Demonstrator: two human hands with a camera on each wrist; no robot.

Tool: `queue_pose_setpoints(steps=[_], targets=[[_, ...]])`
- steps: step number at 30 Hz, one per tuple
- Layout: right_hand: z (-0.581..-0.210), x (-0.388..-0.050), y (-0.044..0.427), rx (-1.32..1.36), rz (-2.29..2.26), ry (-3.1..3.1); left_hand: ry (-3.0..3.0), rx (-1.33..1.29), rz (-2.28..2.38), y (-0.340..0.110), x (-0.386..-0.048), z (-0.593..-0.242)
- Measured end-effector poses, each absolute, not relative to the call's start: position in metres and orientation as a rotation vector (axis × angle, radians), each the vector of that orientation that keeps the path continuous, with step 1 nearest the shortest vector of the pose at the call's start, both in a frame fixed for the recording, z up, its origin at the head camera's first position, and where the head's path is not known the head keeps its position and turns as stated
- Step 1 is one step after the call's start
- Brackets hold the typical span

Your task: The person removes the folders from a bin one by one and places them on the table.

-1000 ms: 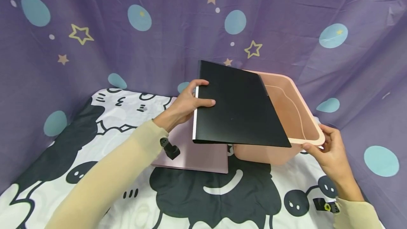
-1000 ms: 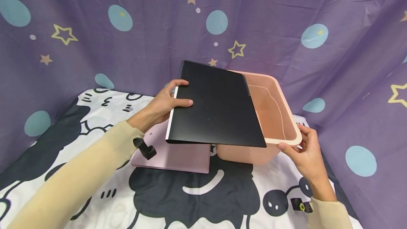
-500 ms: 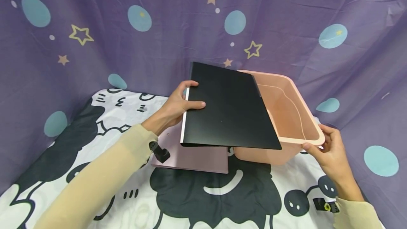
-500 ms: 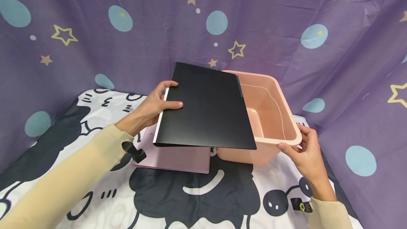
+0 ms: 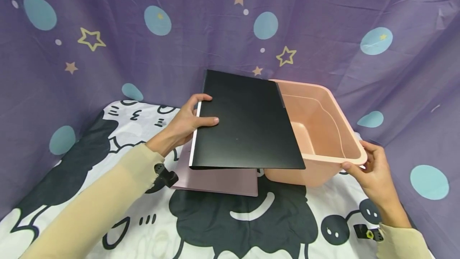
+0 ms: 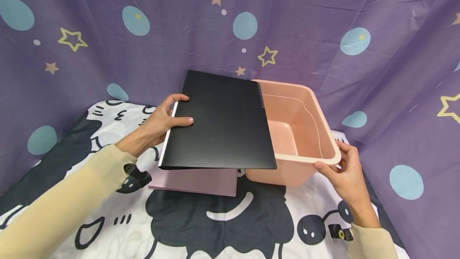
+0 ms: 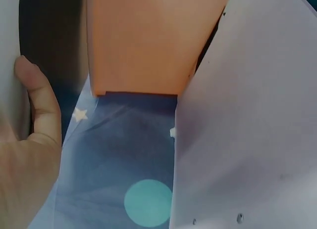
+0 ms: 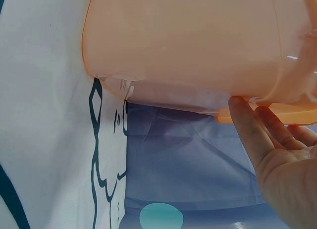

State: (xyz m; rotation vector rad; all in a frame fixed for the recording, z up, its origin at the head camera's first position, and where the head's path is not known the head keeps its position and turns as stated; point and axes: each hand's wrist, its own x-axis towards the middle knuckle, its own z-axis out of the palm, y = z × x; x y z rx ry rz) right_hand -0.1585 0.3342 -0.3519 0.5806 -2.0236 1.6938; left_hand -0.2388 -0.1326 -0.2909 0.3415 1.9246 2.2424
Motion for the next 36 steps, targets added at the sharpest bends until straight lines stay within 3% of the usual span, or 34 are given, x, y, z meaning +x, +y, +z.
queue_pose_setpoints(steps=[36], targets=[[-0.352, -0.158, 0.334, 0.571, 1.687, -2.033, 2.07, 0.363, 2.078, -0.215, -0.222, -0.289]])
